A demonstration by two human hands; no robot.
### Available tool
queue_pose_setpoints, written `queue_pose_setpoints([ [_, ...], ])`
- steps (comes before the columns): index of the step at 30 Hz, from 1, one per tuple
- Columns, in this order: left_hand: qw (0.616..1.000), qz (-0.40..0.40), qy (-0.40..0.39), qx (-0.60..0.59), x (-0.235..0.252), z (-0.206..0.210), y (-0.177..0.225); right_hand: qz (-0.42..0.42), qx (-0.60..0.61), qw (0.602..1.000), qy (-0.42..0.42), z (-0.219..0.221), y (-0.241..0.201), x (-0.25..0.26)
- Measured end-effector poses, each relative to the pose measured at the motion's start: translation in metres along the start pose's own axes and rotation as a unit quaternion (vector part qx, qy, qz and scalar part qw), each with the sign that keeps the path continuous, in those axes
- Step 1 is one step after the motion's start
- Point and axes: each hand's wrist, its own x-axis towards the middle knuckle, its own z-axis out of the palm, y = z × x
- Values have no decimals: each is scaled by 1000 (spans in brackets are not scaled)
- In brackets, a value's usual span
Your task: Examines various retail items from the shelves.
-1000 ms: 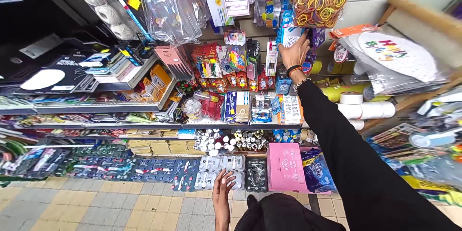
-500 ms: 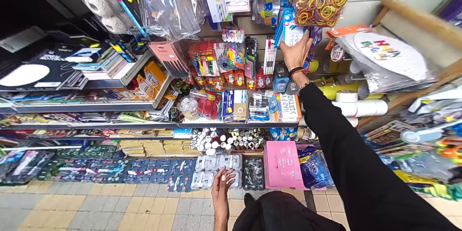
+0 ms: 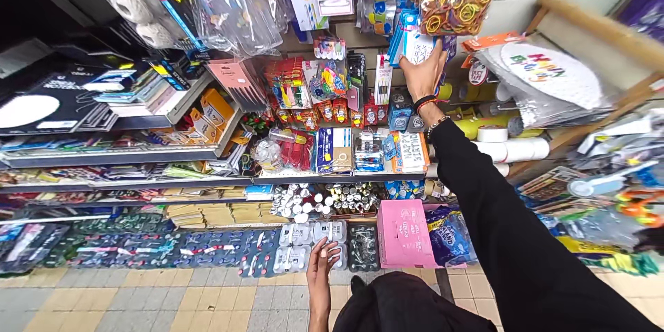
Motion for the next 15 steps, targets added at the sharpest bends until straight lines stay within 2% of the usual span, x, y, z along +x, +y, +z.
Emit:
queue_pose_setpoints([
  [5,1000,-9,-20,-1,-2,2,-2,4,10,1000,-10,-13,-14,-3],
  [8,1000,-15,-25,3,-1,7,-2,11,33,999,-33,-11,-6,-21],
  [12,998,-36,-44,10,2,17,0,37,42,995,-82,-14,12,-63],
  [15,996,-42,-75,13,11,25,-2,29,70,988,-134,-39,28,-123],
])
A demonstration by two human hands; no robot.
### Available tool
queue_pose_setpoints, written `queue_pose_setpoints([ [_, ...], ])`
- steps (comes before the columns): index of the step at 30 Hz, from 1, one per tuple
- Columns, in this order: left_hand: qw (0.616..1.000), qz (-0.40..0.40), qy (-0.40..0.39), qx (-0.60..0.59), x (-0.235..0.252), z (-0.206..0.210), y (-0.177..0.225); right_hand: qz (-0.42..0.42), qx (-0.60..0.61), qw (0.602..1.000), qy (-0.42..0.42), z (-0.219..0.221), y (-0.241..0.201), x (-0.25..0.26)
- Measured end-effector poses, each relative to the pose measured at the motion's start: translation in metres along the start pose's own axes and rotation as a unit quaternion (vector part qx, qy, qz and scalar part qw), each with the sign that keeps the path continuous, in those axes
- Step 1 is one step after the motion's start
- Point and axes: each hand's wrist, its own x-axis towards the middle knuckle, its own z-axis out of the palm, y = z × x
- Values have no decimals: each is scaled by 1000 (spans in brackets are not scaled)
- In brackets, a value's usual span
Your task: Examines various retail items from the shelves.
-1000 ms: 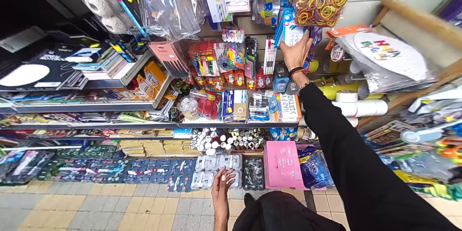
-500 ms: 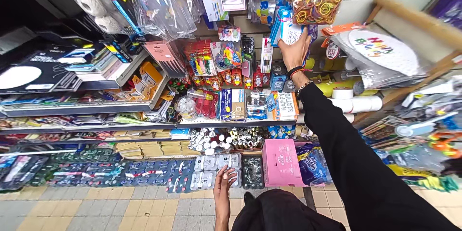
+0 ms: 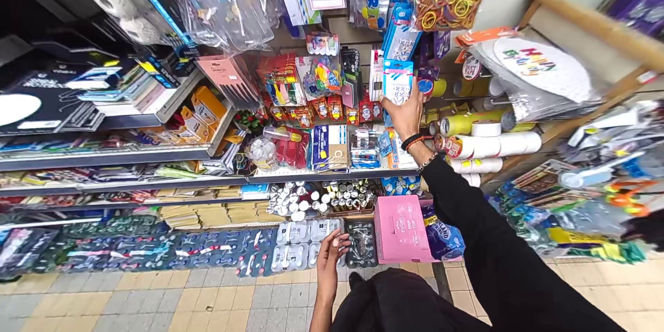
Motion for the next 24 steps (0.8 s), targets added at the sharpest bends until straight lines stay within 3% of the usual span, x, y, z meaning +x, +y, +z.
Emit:
queue_pose_setpoints([
  [9,985,80,-155,-13,65,57,58,14,21,996,-91,-29,18,-190],
  [15,965,32,-226,-132,74,108,71,39,-2,995,-92,-61,29,-241],
  [19,972,-7,-184,-148,63,126,59,59,16,991,-115,-73,39,-261],
  [24,983,-23,-124,-135,60,124,52,48,126,975,-178,-89,55,-270],
])
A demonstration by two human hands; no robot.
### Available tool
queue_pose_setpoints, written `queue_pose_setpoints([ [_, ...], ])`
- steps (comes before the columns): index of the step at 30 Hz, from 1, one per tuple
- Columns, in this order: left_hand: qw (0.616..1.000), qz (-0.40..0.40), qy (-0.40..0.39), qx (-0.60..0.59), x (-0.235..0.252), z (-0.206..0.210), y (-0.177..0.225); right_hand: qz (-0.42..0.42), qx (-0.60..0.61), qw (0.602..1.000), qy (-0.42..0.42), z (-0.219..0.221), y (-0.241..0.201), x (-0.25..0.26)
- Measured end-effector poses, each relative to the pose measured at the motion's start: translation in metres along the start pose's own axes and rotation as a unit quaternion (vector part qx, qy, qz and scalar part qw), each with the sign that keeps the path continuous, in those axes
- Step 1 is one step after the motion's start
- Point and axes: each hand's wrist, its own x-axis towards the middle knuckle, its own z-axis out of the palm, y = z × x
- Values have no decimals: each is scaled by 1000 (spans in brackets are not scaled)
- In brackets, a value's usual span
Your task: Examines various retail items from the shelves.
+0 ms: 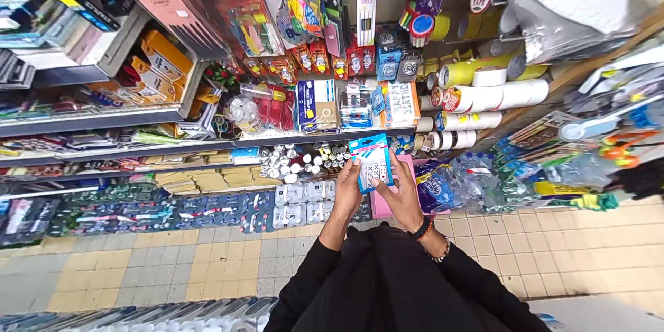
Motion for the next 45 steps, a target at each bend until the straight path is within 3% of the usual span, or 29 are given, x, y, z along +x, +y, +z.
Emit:
queue_pose_setpoints([
  [9,999,-25,-3,-30,-11,-2,14,-9,181,982,-58,-20,5,24],
  [45,1000,-24,-3,3,-18,-6,17,-27,158,986,-34,-6,9,13],
])
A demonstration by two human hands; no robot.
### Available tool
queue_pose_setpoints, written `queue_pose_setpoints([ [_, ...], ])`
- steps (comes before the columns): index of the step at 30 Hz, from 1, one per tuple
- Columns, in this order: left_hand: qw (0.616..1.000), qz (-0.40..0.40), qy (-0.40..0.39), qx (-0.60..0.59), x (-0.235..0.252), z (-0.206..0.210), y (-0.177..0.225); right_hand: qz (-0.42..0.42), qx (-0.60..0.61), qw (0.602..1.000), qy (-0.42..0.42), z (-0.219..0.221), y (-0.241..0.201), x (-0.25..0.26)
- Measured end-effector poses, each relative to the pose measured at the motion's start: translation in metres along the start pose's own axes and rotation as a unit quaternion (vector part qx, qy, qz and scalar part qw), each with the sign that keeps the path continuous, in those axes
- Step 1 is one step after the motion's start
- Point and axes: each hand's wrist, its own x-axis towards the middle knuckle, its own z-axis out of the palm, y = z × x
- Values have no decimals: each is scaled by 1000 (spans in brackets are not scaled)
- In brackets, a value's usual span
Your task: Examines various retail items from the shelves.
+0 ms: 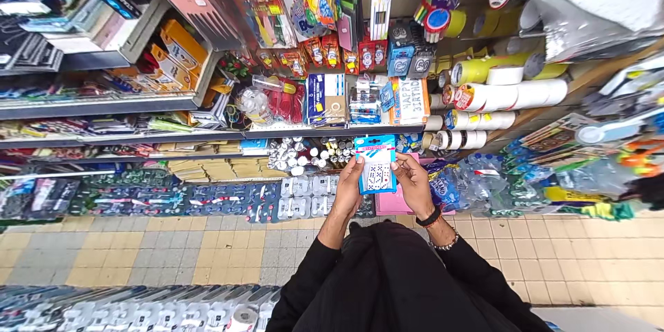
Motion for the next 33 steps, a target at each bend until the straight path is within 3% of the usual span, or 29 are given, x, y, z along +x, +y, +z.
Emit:
queue_pose_setpoints([
  [33,1000,0,-4,-1,7,0,-2,-3,-4,1000,-3,-3,1,4],
])
